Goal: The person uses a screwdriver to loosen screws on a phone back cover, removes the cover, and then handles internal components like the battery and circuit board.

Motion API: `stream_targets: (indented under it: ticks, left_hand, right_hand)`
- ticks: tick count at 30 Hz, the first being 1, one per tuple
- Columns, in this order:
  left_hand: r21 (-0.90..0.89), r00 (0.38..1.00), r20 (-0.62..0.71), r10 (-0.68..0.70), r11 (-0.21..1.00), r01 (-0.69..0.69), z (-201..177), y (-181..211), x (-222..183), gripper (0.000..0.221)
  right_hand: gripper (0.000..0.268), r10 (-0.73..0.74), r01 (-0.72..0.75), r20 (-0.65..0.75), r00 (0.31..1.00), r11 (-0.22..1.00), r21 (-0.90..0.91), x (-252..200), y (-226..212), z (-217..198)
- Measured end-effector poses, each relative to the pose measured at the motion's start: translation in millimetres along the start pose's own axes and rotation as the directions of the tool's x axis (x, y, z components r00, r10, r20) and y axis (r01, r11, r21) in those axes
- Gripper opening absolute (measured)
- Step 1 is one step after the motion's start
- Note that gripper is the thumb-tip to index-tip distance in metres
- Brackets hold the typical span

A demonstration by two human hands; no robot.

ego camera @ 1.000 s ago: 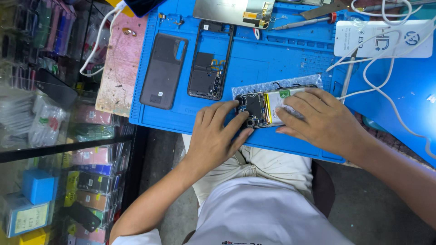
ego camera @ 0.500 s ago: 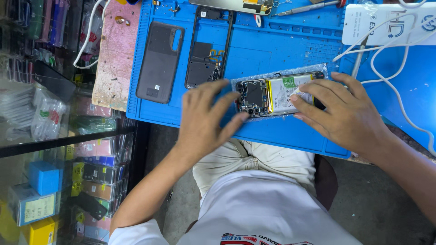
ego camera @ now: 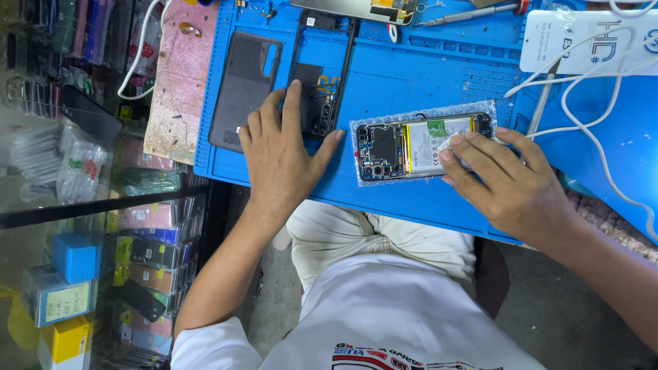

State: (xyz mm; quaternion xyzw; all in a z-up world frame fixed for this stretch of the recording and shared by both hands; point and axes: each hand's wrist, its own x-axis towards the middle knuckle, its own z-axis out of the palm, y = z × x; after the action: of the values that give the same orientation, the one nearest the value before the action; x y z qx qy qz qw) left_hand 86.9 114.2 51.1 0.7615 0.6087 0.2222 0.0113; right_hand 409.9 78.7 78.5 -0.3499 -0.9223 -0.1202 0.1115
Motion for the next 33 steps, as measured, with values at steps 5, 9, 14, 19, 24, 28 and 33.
stream_targets:
  ticks: [5, 9, 14, 19, 24, 28, 33]
  left_hand:
    - [-0.087, 0.998, -0.002, -0.057, 0.995, 0.057, -8.3, 2.7, 3.7, 0.096]
    - [-0.234, 0.999, -0.036, -0.034, 0.972, 0.025, -17.9, 2.2, 1.9, 0.091]
    - [-0.469, 0.999, 0.033, -0.027, 0.882, 0.04, -28.5, -7.6, 0.8, 0.071]
    - [-0.755, 0.926, 0.365, -0.091, 0.554, 0.352, -26.2, -25.6, 7.2, 0.055]
    - [-0.73, 0.736, 0.669, 0.102, -0.093, 0.677, -24.3, -56.3, 31.9, 0.06]
    - [-0.634, 0.713, 0.668, 0.213, -0.339, 0.695, -35.3, -60.9, 38.0, 0.063]
    - [-0.794, 0.789, 0.608, 0.091, 0.068, 0.604, -32.7, -46.5, 23.6, 0.066]
  right_hand:
    - [0.033, 0.012, -0.012, -0.001, 1.0, 1.0, 0.011, 0.9, 1.0, -0.9]
    - [0.035, 0.048, -0.048, 0.009, 0.999, 0.997, 0.053, 2.1, -0.6, -2.6]
    - [0.034, 0.054, -0.058, 0.081, 0.995, 0.998, 0.037, 7.3, 2.8, -10.7]
    - [0.034, 0.088, -0.098, 0.083, 0.993, 0.988, 0.121, 23.8, 11.1, -18.2]
    - [0.029, 0.121, -0.115, -0.011, 0.993, 0.967, 0.229, 56.0, 17.3, -15.9]
    - [0.031, 0.14, -0.114, -0.059, 0.988, 0.942, 0.317, 82.8, 17.5, -20.2]
    - [0.043, 0.266, -0.155, -0.187, 0.945, 0.874, 0.461, 99.0, 17.0, -32.8]
